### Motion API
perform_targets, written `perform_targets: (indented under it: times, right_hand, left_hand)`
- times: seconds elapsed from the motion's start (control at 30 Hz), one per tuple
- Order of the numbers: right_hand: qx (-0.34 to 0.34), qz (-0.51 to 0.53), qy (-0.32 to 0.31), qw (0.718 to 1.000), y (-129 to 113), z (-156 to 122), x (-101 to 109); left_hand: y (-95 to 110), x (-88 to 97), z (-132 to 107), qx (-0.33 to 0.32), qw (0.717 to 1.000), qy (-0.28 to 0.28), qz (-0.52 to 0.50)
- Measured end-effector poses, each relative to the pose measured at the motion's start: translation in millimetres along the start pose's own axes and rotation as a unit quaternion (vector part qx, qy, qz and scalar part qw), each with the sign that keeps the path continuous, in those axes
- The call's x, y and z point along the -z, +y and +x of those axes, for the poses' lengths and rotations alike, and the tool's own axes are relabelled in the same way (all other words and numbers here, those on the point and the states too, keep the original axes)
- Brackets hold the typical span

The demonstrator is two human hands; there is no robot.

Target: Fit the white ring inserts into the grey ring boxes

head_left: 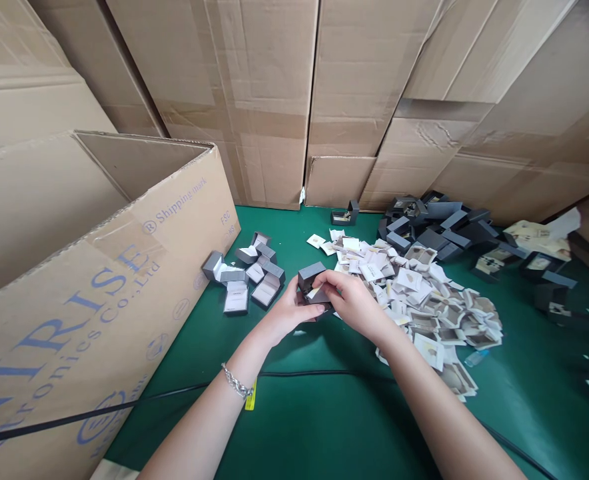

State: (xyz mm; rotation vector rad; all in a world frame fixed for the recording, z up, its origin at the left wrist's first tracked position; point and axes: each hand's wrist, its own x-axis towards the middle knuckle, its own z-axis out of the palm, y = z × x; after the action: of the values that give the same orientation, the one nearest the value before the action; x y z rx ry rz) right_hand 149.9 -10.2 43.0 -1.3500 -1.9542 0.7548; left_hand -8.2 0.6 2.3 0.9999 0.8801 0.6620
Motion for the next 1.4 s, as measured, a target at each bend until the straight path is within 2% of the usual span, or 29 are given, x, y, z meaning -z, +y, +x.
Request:
perform_targets:
  times: [0.2,0.4,0.53,0.67,0.83,1.0,1.27,1.4]
  right_hand:
    - [-0.015,0.029,-0.022,0.999,0.4,-0.3,-4.9]
    - [-0.015,0.008,0.036,0.999,3.0,-0.5,-11.8]
    - [0.065,-0.092,0.100,0.989,7.1,0.7,-13.8]
    - [0.147,-0.248,0.137,0.948,14.0,1.3,-13.5]
    - [0.144,-0.347,0.106,0.921,14.1,-0.1,-10.3]
    - [0.164,-0.382,0.099,0.904,12.7,-0.7,-9.4]
    - [0.178,-0.394,0.083,0.898,13.8,-2.5,-9.3]
    - [0.155,-0.385,0.049,0.908,13.2,-2.7,-10.3]
  left_hand:
    - [1.1,-1.5,-0.7,0.013,1.000,0.013,-0.021]
    - [1.9,-1.9,-1.0,0.002,0.999,0.022,-0.026]
    - [3.4,-2.3,-1.4,-0.002,0.999,0.024,-0.031]
    - [2.3,-3.3,-0.9,0.007,0.999,0.026,-0.039]
    - [-1.0,-2.9,0.3,0.008,0.999,0.021,-0.035]
    - [1.1,-3.8,-1.1,0.021,0.999,0.031,-0.025]
    - [-0.6,-3.0,-0.4,0.021,0.999,0.042,-0.028]
    - [1.1,-3.3,-1.9,0.017,0.999,0.040,0.001]
